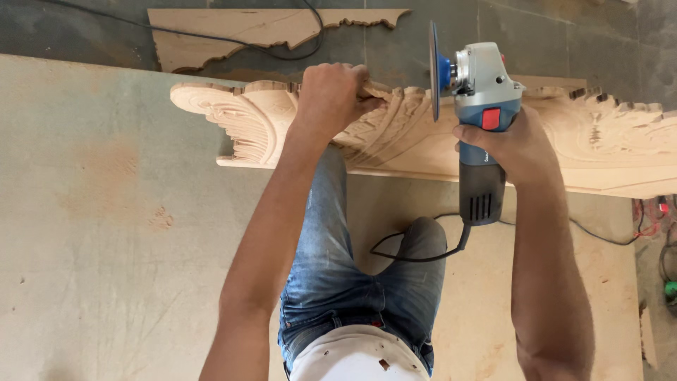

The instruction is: The person uses an angle grinder with a sanding disc to smooth and shape a carved wooden piece. They hold the wood with one hand and operate the tool with the other, moving along the carved details.

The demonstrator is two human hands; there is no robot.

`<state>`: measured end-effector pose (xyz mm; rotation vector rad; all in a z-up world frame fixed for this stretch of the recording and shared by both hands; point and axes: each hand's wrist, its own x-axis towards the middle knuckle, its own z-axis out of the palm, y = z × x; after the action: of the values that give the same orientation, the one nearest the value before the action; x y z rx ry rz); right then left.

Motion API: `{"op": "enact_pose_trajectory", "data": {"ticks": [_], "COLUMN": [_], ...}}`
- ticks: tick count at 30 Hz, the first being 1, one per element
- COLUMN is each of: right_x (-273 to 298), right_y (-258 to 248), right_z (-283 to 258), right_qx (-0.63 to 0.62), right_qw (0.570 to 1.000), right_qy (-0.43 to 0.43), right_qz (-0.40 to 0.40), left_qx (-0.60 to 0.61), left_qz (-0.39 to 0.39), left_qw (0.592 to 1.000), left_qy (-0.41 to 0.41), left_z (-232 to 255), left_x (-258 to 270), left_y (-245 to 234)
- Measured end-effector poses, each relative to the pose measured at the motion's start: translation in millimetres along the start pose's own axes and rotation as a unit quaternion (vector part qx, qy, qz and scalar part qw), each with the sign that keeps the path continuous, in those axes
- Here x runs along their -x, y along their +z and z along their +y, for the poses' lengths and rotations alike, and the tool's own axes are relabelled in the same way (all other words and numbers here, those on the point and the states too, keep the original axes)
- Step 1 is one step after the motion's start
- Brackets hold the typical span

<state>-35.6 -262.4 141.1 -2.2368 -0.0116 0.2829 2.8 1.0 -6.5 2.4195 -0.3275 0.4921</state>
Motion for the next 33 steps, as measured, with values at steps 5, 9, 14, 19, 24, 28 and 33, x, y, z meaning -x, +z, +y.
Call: {"op": "enact_pose_trajectory", "data": {"ticks": [5,9,14,19,24,28,33], "right_x": [-2,-2,0,3,6,9,10], "right_y": [-7,-9,-3,3,8,10,13], "right_z": [6,28,57,67,62,46,19], "right_qx": [-0.05,-0.143,-0.229,-0.221,-0.214,-0.179,-0.048], "right_qw": [0.999,0.989,0.972,0.974,0.976,0.983,0.998], "right_qy": [0.009,0.027,0.041,0.042,0.036,0.034,0.023], "right_qz": [-0.004,-0.014,-0.033,-0.016,-0.002,0.008,0.035], "left_qx": [-0.007,-0.017,-0.022,-0.016,-0.009,0.007,0.003], "left_qz": [0.023,0.008,0.015,0.008,0.048,0.028,0.034], "left_qw": [1.0,1.0,1.0,1.0,0.998,0.999,0.999], "left_qy": [0.017,0.012,0.014,0.011,0.038,0.024,0.024], "left_z": [0,1,2,2,-1,-3,-3], "left_x": [2,1,1,1,2,1,1], "left_y": [-1,-2,-3,-3,0,2,2]}}
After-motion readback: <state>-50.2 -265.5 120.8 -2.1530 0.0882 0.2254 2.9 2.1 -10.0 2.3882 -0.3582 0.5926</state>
